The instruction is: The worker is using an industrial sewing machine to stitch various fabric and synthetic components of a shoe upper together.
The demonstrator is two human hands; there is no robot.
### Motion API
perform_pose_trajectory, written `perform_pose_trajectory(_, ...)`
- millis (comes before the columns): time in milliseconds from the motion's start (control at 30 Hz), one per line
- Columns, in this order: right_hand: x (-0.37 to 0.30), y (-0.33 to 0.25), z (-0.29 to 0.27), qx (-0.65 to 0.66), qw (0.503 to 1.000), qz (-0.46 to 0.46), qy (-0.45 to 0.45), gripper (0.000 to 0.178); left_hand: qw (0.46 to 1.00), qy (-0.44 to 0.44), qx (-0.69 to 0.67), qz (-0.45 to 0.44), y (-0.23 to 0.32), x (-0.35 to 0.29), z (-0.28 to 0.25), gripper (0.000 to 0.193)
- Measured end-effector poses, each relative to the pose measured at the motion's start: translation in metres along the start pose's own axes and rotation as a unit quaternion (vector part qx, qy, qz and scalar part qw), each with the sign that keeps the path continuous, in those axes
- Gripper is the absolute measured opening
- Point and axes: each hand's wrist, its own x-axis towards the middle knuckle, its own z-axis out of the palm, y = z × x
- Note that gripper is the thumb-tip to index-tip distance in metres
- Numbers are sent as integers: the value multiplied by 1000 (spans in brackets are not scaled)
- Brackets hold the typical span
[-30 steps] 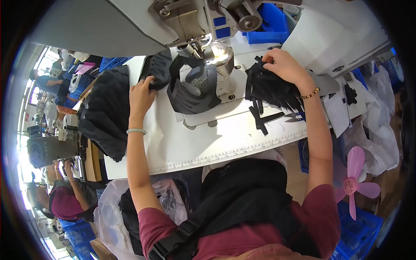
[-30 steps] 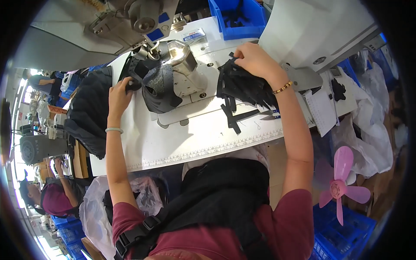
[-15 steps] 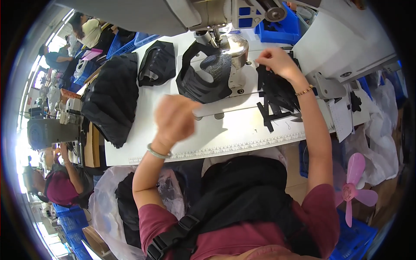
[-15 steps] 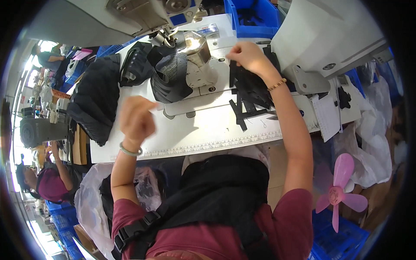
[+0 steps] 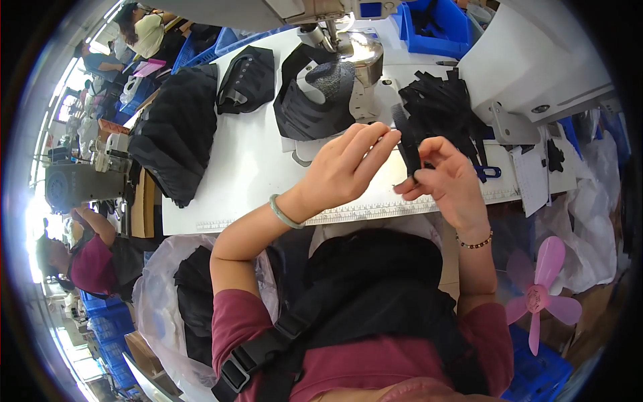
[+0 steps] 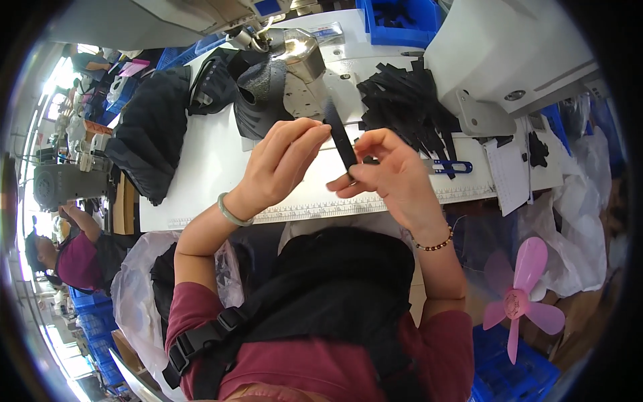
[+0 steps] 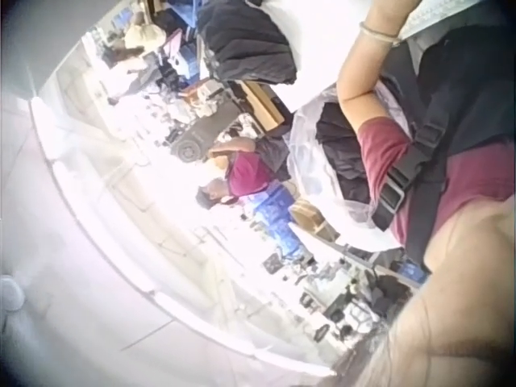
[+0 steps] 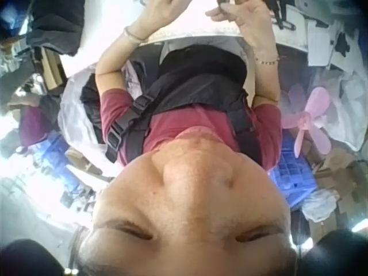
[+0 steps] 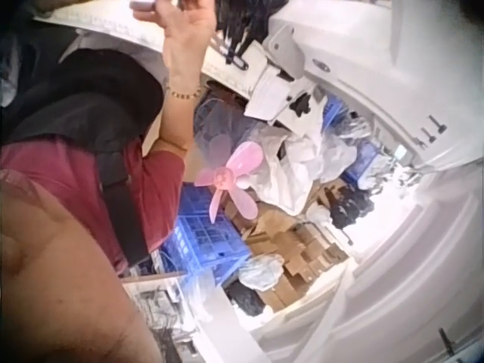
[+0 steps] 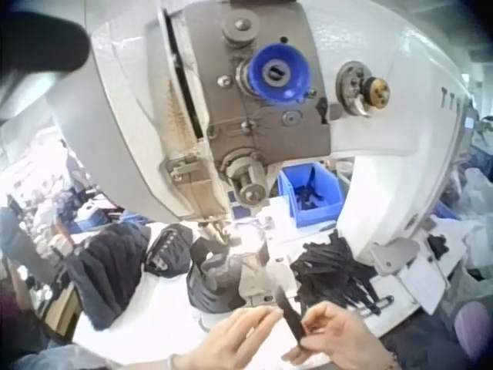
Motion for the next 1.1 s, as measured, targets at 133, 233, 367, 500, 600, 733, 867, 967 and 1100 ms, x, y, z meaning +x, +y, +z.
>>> perform_pose_trajectory(133, 4, 7, -5, -23, 997, 15, -67, 20, 1000, 11, 2, 29, -1, 5, 0, 39)
perform_pose_trajectory(233, 6, 3, -4, -21, 994, 20, -110, 19, 999, 4, 9, 48, -3, 9, -6, 39)
perform_pose_trajectory(367, 9, 0, 1, -24, 994, 24, -103, 15, 999, 17, -3, 37, -5, 2, -3, 37)
perform_pose_trajectory(500, 17, 5, 6, -45, 997, -14, -59, 14, 999, 23, -23, 9, -3, 1, -3, 29)
perform_pose_trajectory(600, 19, 12, 9, -152, 983, -101, -4, 14, 989, 40, -113, -92, 2, 4, -5, 28)
perform_pose_trajectory(733, 20, 17, 13, -249, 950, -186, 19, 13, 904, 12, -321, -282, 5, 0, -9, 23)
perform_pose_trajectory(867, 25, 20, 14, -220, 950, -219, 22, 11, 839, 33, -427, -336, 8, 3, -10, 19)
perform_pose_trajectory(967, 29, 22, 15, -232, 943, -237, 25, 10, 863, 35, -377, -335, 4, 0, -6, 16)
perform_pose_trajectory(1100, 31, 24, 12, -265, 932, -245, 20, 9, 870, 25, -348, -349, 1, -3, -4, 14)
